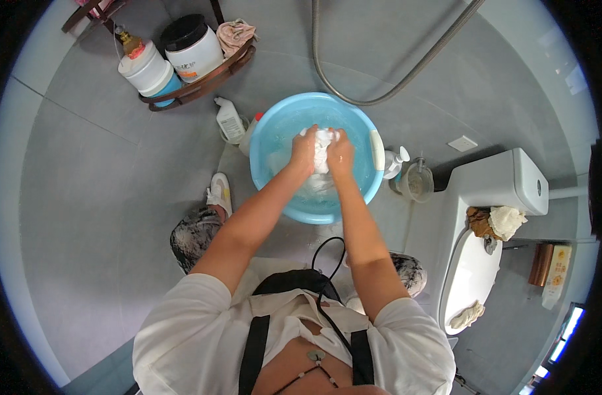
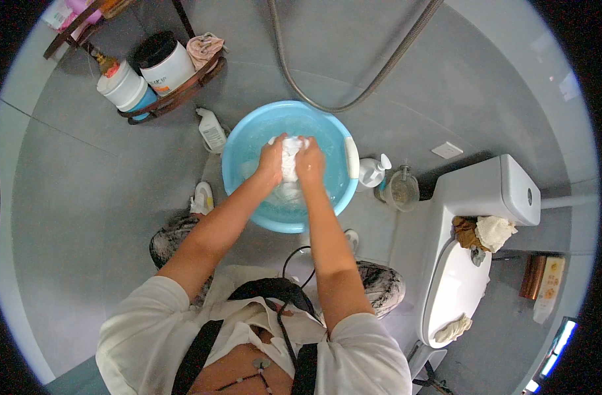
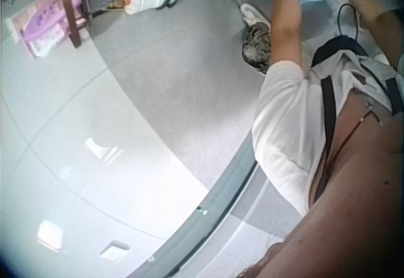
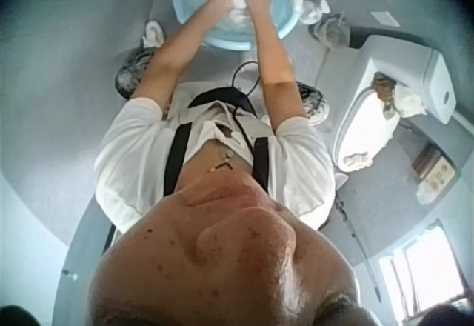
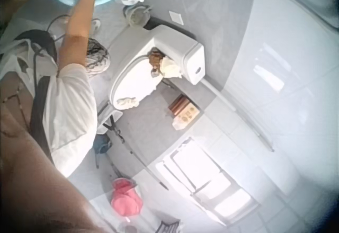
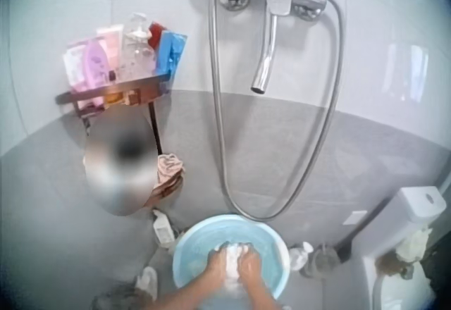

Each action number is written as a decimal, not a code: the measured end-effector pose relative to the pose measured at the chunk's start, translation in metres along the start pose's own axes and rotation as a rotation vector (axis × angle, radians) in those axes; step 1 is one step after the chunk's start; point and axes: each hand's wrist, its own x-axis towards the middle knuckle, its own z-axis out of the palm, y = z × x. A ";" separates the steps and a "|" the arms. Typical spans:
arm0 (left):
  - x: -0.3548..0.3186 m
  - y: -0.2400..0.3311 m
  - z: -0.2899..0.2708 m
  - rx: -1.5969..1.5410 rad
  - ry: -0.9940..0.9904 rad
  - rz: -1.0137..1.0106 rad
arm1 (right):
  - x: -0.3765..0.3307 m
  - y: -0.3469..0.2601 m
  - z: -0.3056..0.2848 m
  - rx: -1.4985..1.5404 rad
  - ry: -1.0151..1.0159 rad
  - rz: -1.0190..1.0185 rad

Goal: The person washes a white cloth by hand in a blue basin filled with water, repeatedly scrubbing and wringing the fabric.

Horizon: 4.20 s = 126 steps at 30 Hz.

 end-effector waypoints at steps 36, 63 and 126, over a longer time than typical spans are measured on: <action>0.039 -0.004 -0.049 -0.271 -0.258 -0.297 | 0.021 -0.027 -0.065 0.724 -0.716 0.193; 0.018 0.006 -0.033 -0.110 -0.172 -0.148 | -0.009 -0.001 -0.036 0.212 -0.092 -0.077; 0.013 0.010 -0.027 -0.356 -0.406 -0.155 | -0.068 -0.047 -0.025 0.272 -0.161 -0.164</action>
